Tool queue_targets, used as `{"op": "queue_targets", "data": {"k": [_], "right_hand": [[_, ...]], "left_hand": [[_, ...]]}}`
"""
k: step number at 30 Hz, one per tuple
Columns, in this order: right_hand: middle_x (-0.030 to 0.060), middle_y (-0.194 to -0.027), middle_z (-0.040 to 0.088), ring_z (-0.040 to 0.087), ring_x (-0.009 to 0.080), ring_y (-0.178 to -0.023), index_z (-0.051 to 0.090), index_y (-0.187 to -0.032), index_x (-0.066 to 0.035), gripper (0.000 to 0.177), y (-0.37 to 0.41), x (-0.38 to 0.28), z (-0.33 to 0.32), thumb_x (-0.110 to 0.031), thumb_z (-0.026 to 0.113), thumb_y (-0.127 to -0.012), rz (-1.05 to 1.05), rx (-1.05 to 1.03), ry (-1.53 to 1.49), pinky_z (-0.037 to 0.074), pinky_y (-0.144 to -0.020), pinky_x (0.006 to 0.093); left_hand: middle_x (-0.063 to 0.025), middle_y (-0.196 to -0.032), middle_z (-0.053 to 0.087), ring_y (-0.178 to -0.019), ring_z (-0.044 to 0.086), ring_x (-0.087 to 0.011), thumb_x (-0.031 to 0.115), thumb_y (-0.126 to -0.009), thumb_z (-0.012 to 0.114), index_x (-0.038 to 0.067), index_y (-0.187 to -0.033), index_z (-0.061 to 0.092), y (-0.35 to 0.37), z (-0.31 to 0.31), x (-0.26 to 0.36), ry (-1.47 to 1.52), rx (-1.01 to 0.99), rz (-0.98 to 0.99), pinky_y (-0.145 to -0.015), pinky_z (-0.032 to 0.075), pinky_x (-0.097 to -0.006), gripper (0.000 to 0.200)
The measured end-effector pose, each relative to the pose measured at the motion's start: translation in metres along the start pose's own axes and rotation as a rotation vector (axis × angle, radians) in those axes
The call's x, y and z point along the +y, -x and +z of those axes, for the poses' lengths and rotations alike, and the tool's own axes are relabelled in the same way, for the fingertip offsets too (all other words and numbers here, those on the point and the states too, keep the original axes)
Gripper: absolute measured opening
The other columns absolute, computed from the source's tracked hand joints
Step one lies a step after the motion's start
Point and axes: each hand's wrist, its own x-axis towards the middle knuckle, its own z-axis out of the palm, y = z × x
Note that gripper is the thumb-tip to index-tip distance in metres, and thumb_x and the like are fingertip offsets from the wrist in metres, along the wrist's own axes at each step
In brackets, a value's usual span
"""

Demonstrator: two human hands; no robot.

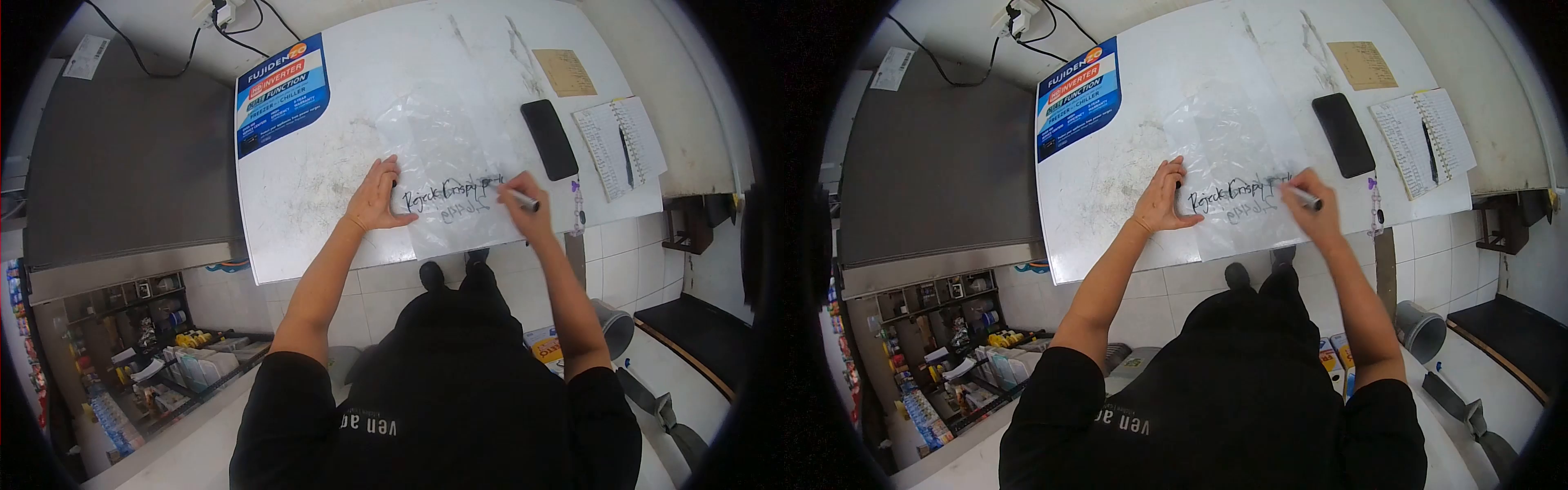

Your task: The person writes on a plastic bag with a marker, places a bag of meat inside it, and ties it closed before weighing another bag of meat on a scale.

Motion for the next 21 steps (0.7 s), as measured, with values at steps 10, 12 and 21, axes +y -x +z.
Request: {"op": "queue_targets", "data": {"k": [10, 12, 21], "right_hand": [[0.0154, -0.079, 0.068, 0.067, 0.0243, -0.070, 0.055, -0.090, -0.002, 0.022, 0.041, -0.020, 0.058, -0.014, 0.073, -0.085, 0.042, -0.153, -0.024, 0.050, -0.064, 0.0322], [0.0150, -0.078, 0.067, 0.067, 0.0244, -0.069, 0.055, -0.090, -0.002, 0.023, 0.040, -0.021, 0.059, -0.015, 0.073, -0.086, 0.053, -0.148, -0.007, 0.050, -0.064, 0.0323], [0.0137, -0.072, 0.064, 0.065, 0.0272, -0.066, 0.055, -0.087, -0.002, 0.023, 0.039, -0.014, 0.063, -0.017, 0.073, -0.085, -0.015, -0.102, 0.027, 0.049, -0.061, 0.0342]], "left_hand": [[-0.0179, -0.119, 0.046, -0.133, 0.041, -0.0406, 0.036, -0.059, 0.088, 0.003, -0.109, 0.041, -0.001, -0.004, 0.004, 0.024, 0.010, 0.027, -0.115, 0.028, -0.0553, 0.076], [-0.0171, -0.119, 0.046, -0.134, 0.040, -0.0404, 0.033, -0.057, 0.089, 0.004, -0.107, 0.040, -0.001, -0.005, 0.004, 0.026, 0.005, 0.019, -0.115, 0.027, -0.0545, 0.076], [-0.0192, -0.118, 0.047, -0.129, 0.043, -0.0414, 0.033, -0.056, 0.089, 0.001, -0.109, 0.043, -0.004, -0.004, 0.008, 0.042, 0.026, 0.054, -0.113, 0.029, -0.0558, 0.077]]}}
